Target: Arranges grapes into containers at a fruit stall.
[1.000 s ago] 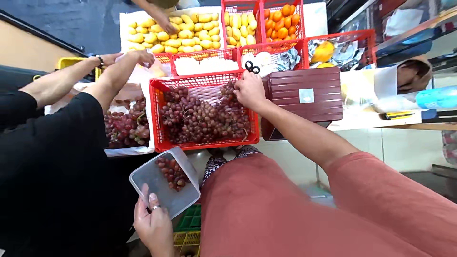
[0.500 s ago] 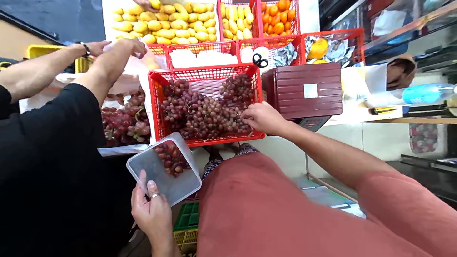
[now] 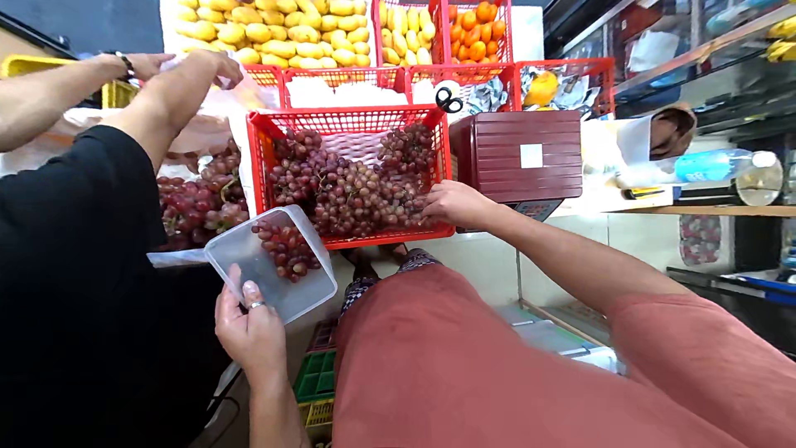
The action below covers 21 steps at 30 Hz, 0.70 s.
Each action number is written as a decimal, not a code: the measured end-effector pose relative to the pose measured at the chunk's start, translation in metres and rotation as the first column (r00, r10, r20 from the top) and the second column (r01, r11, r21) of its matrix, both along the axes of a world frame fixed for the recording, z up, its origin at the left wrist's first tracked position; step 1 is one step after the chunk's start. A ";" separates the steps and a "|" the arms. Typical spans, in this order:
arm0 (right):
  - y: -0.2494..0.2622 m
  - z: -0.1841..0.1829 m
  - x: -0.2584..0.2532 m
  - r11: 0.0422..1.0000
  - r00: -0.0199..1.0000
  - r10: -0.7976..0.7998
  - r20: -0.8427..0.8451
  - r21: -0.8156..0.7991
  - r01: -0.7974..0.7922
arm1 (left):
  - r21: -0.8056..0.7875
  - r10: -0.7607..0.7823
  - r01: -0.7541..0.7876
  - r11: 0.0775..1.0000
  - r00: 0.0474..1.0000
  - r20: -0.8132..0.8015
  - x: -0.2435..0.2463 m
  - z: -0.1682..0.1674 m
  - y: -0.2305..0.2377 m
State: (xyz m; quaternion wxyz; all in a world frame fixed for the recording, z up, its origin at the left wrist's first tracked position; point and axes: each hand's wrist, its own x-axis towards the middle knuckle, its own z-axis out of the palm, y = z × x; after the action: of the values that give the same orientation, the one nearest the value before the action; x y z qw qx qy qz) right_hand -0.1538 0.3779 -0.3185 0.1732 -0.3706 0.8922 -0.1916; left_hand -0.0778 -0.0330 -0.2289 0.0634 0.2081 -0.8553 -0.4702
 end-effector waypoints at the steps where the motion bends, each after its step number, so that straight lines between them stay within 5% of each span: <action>1: 0.000 0.008 -0.003 1.000 1.000 -0.006 -0.010 -0.025 0.006 | -0.004 -0.005 0.005 1.000 1.000 0.002 -0.002 -0.002 0.000; 14: -0.005 0.103 -0.031 0.985 0.998 -0.051 -0.043 -0.168 0.043 | 0.013 -0.003 0.002 1.000 0.999 0.043 -0.008 -0.009 0.001; 21: 0.005 0.140 -0.048 0.940 0.967 -0.246 -0.073 -0.262 0.219 | -0.015 -0.024 0.025 1.000 0.999 0.038 -0.009 -0.009 0.000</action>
State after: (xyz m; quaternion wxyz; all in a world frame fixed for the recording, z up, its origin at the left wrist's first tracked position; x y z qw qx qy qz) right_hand -0.2020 0.3829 -0.1788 0.0539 -0.2910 0.9059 -0.3030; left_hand -0.0870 -0.0330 -0.2380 0.0430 0.2059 -0.8624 -0.4604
